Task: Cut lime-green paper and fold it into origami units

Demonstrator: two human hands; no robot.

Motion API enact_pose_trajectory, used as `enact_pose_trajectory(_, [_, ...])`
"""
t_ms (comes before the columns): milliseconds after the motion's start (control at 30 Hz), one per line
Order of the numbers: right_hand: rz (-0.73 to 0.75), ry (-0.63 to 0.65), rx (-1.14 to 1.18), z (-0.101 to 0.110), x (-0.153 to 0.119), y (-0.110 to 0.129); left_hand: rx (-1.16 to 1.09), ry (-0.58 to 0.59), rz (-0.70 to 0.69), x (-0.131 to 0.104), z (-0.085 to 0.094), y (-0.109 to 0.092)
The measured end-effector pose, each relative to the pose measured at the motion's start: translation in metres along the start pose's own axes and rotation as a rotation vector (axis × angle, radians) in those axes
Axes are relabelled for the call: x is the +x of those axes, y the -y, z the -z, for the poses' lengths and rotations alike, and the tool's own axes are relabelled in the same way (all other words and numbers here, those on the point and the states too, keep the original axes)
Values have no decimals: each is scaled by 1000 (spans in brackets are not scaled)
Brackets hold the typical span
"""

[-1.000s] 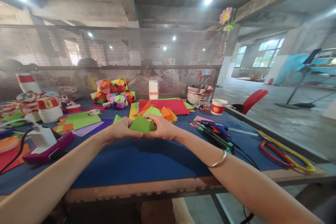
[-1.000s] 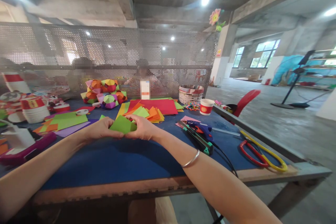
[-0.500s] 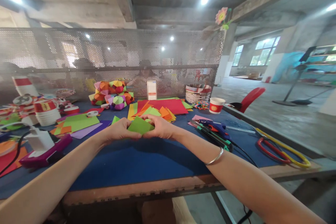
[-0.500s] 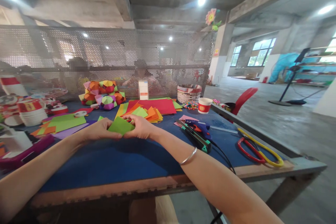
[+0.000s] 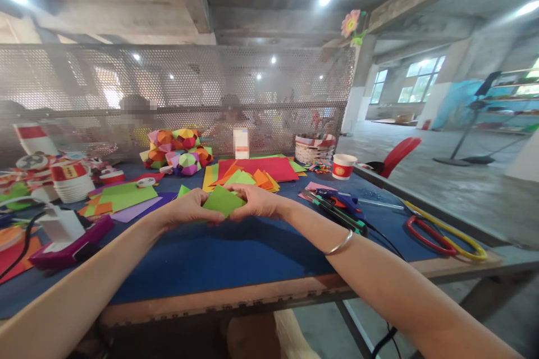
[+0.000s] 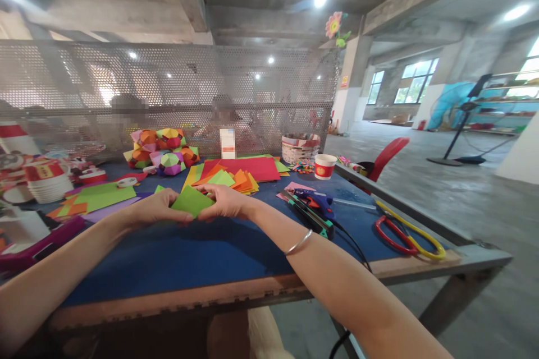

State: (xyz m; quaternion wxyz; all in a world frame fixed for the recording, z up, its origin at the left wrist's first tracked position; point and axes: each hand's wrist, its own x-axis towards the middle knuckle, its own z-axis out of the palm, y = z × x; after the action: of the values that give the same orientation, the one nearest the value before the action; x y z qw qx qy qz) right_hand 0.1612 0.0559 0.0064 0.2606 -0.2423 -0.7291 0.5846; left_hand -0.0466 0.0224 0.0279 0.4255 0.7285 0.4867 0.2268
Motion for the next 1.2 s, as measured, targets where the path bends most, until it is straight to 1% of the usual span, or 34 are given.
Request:
enact_pose_trajectory(167, [-35, -23, 3, 1, 0, 1, 5, 7, -9, -1, 0, 0])
enact_pose_trajectory(300, [-26, -1, 8, 5, 1, -1, 10, 10, 7, 2, 3, 3])
enact_pose_trajectory(433, [-38, 5, 15, 8, 2, -2, 31, 24, -9, 4, 5, 6])
enact_pose_trajectory(700, [-68, -5, 18, 10, 2, -2, 47, 12, -21, 4, 6, 6])
enact_pose_trajectory(800, [-69, -4, 20, 11, 1, -1, 34, -13, 6, 4, 6, 7])
enact_pose_trajectory(900, [-72, -31, 12, 13, -1, 1, 35, -37, 15, 4, 7, 7])
enact_pose_trajectory(1033, [-87, -72, -1, 14, -2, 3, 15, -34, -3, 4, 9, 8])
enact_pose_trajectory(1200, [-87, -58, 21, 18, -1, 1, 24, -37, -8, 5, 12, 9])
